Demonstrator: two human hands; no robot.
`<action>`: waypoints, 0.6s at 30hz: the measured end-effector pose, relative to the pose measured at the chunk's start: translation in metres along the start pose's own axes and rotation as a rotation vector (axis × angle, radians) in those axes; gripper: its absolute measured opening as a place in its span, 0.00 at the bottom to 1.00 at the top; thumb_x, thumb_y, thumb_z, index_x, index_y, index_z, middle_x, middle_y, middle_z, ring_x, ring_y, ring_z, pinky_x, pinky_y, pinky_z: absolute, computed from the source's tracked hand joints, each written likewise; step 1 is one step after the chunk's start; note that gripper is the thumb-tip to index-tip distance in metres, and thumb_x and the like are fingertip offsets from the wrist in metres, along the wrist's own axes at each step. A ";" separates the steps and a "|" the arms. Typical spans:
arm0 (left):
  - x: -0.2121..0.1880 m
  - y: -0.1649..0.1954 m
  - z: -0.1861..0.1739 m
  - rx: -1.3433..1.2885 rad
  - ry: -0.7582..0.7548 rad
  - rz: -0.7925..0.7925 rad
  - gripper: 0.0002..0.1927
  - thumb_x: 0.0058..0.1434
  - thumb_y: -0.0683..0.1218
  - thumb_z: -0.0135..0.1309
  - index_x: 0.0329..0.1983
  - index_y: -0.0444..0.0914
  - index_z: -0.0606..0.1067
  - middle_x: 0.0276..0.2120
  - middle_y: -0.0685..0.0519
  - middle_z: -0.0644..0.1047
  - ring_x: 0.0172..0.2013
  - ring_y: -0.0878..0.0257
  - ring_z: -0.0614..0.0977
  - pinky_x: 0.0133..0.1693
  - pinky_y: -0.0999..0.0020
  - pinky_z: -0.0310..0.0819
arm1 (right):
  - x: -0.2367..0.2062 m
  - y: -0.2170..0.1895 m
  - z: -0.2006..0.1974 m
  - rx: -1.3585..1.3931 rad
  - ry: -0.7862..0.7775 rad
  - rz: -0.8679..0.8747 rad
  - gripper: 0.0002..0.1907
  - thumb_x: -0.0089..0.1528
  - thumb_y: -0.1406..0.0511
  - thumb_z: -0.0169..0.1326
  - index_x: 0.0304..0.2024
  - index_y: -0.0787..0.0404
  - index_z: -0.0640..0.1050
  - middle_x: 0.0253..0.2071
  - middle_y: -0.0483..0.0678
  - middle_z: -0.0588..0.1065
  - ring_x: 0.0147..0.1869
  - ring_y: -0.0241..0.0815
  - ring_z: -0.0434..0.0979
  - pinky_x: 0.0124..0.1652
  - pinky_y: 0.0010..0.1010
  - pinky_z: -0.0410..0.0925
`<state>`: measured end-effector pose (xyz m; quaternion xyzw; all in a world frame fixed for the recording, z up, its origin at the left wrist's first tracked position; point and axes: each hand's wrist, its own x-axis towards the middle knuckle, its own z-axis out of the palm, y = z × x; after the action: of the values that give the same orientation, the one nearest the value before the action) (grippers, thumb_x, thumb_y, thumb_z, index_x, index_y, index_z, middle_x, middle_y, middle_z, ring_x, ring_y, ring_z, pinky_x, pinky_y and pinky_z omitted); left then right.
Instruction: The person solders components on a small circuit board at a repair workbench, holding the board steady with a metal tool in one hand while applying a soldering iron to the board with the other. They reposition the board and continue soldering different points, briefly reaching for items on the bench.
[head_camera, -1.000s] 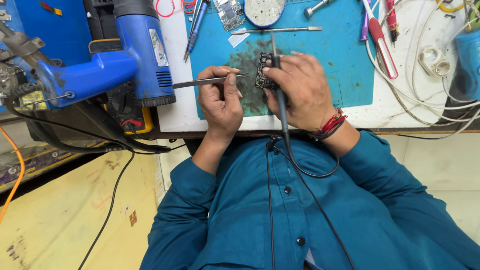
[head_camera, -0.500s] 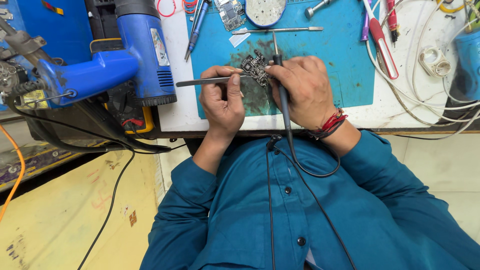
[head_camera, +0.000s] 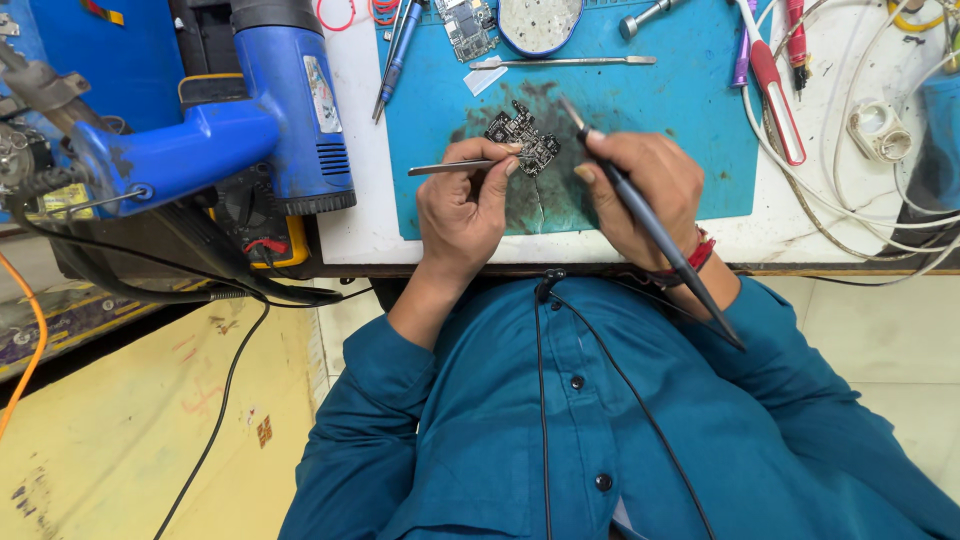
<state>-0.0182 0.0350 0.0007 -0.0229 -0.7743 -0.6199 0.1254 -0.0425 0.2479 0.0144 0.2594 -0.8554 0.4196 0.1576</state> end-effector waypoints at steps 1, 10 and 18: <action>0.001 0.000 0.000 0.006 -0.007 0.027 0.05 0.72 0.38 0.57 0.48 0.35 0.73 0.44 0.50 0.83 0.40 0.67 0.85 0.42 0.74 0.80 | -0.001 0.000 0.000 0.010 0.000 -0.011 0.12 0.69 0.66 0.65 0.50 0.66 0.78 0.42 0.55 0.80 0.42 0.54 0.80 0.41 0.37 0.71; 0.005 -0.003 0.003 0.073 -0.002 -0.035 0.06 0.71 0.38 0.57 0.47 0.35 0.72 0.42 0.50 0.84 0.35 0.68 0.84 0.38 0.74 0.79 | 0.005 0.006 -0.001 0.158 -0.036 -0.014 0.03 0.62 0.71 0.59 0.35 0.64 0.76 0.32 0.53 0.78 0.32 0.51 0.78 0.32 0.35 0.68; 0.005 -0.003 0.003 0.042 0.007 -0.020 0.07 0.72 0.38 0.57 0.48 0.35 0.71 0.43 0.49 0.83 0.39 0.67 0.85 0.41 0.74 0.81 | 0.011 0.003 0.000 0.131 -0.096 -0.065 0.04 0.61 0.71 0.59 0.35 0.63 0.76 0.31 0.51 0.78 0.31 0.50 0.77 0.33 0.38 0.68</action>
<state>-0.0245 0.0370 -0.0014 -0.0103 -0.7869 -0.6048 0.1222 -0.0534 0.2461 0.0181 0.3165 -0.8239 0.4566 0.1124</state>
